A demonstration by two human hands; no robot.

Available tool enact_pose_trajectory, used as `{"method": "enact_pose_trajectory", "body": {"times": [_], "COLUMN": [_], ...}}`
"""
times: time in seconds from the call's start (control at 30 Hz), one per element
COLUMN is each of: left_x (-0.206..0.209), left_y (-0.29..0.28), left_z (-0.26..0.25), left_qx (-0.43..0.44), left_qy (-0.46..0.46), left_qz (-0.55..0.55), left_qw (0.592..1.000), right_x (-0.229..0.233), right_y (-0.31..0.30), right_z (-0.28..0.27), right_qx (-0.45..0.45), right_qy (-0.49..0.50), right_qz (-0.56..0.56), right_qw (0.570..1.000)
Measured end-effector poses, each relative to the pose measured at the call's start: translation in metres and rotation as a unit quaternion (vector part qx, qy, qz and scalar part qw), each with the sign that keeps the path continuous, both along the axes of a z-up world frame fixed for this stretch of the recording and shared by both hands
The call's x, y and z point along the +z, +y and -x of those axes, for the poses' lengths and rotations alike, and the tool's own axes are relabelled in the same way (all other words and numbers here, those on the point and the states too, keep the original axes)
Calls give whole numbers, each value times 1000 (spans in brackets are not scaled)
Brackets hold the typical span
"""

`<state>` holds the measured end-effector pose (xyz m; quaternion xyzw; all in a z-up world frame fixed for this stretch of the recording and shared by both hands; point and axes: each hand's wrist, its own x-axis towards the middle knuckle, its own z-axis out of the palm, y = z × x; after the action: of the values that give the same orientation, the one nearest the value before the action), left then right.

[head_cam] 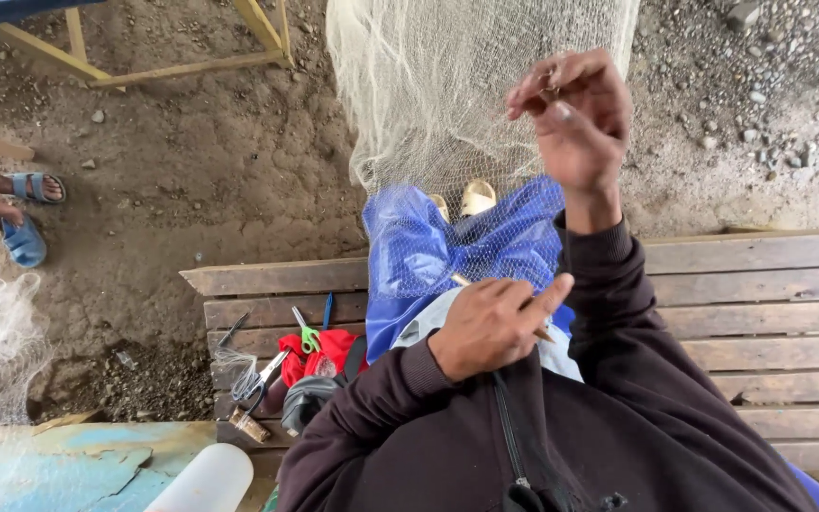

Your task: Weaving or repairing a fishing net using a wooden shuttle and thread

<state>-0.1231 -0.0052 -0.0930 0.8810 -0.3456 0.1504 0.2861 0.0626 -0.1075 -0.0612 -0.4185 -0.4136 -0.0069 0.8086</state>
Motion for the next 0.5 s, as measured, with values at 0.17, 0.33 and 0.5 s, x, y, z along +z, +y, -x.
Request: {"method": "enact_pose_trajectory", "body": {"times": [0.17, 0.33, 0.5], "left_x": [-28, -59, -62], "left_y": [0, -4, -1], "left_z": [-9, -17, -18], "left_qx": [106, 145, 163], "left_qy": [82, 55, 54], "left_qz": [-6, -29, 11], "left_qw": [991, 987, 985], "right_x": [-9, -4, -4], "right_y": [-4, 13, 24], "right_z": [15, 9, 9], "right_qx": [36, -127, -231], "right_qy": [189, 173, 66], "right_qz": [-53, 17, 100], "right_qw": [980, 976, 966]}}
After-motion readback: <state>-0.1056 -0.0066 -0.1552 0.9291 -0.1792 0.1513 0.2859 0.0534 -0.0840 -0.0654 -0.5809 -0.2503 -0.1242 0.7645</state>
